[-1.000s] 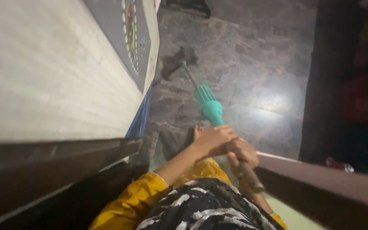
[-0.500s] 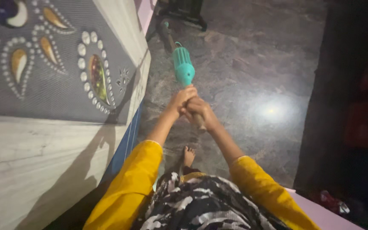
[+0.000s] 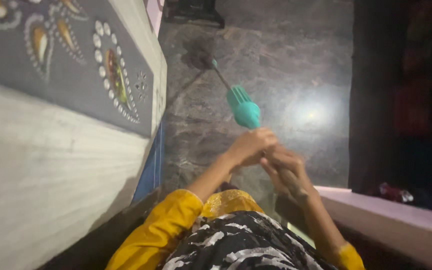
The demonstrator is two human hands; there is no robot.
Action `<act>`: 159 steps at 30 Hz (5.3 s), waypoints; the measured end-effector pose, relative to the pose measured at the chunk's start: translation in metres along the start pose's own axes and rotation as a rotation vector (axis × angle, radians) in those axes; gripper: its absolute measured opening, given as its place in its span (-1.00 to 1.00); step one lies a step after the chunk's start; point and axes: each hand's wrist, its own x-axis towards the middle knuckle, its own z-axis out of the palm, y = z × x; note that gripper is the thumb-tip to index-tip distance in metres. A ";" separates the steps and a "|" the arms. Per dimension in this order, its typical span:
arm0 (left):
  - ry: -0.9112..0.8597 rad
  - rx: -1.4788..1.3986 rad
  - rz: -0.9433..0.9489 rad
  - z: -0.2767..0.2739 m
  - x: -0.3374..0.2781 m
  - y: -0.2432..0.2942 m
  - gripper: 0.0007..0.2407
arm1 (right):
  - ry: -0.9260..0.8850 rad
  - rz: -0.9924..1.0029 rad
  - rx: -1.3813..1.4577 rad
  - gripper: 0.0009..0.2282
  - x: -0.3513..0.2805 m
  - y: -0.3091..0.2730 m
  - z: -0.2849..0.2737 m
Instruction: The person mops a tiled floor in a bedroom using a teal spin mop. They move the mop back and forth across the floor, covering areas near a bed and a cabinet.
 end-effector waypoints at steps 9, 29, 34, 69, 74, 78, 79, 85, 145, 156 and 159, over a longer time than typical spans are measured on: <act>-0.293 -0.277 0.181 -0.030 -0.086 0.179 -0.84 | 0.303 -0.202 0.327 -0.72 -0.147 -0.190 -0.024; 0.090 -0.081 0.234 -0.032 -0.006 0.062 -0.93 | 0.516 -0.617 0.389 -0.81 0.002 -0.066 0.007; 0.117 -0.009 0.123 -0.016 0.048 -0.011 -0.93 | 0.434 -0.682 0.293 -0.80 0.067 0.024 0.004; -0.278 -0.278 0.389 0.015 -0.099 0.228 -0.84 | 0.548 -0.215 0.250 -0.75 -0.219 -0.183 -0.002; -0.229 -0.275 0.395 0.033 -0.100 0.220 -0.83 | 0.882 -0.713 0.401 -0.81 -0.199 -0.123 0.029; -0.206 -0.351 0.398 0.045 -0.077 0.196 -0.83 | 0.814 -0.675 0.367 -0.79 -0.181 -0.104 0.017; -0.176 -0.368 0.400 0.046 -0.071 0.187 -0.84 | 0.796 -0.674 0.357 -0.78 -0.173 -0.098 0.014; -0.237 -0.157 0.465 0.071 -0.013 0.118 -0.93 | 0.656 -0.421 -0.041 -0.77 -0.127 -0.043 0.000; -0.331 -0.505 0.119 0.150 0.072 0.098 -0.75 | 0.505 -0.377 -0.079 -0.76 -0.107 0.030 -0.088; 0.039 -0.402 0.430 0.237 0.185 0.029 -0.36 | 0.382 -0.035 -0.102 -0.79 -0.088 0.148 -0.140; -0.108 -0.487 0.242 0.202 0.173 0.079 -0.75 | 0.423 0.025 -0.137 -0.75 -0.099 0.117 -0.142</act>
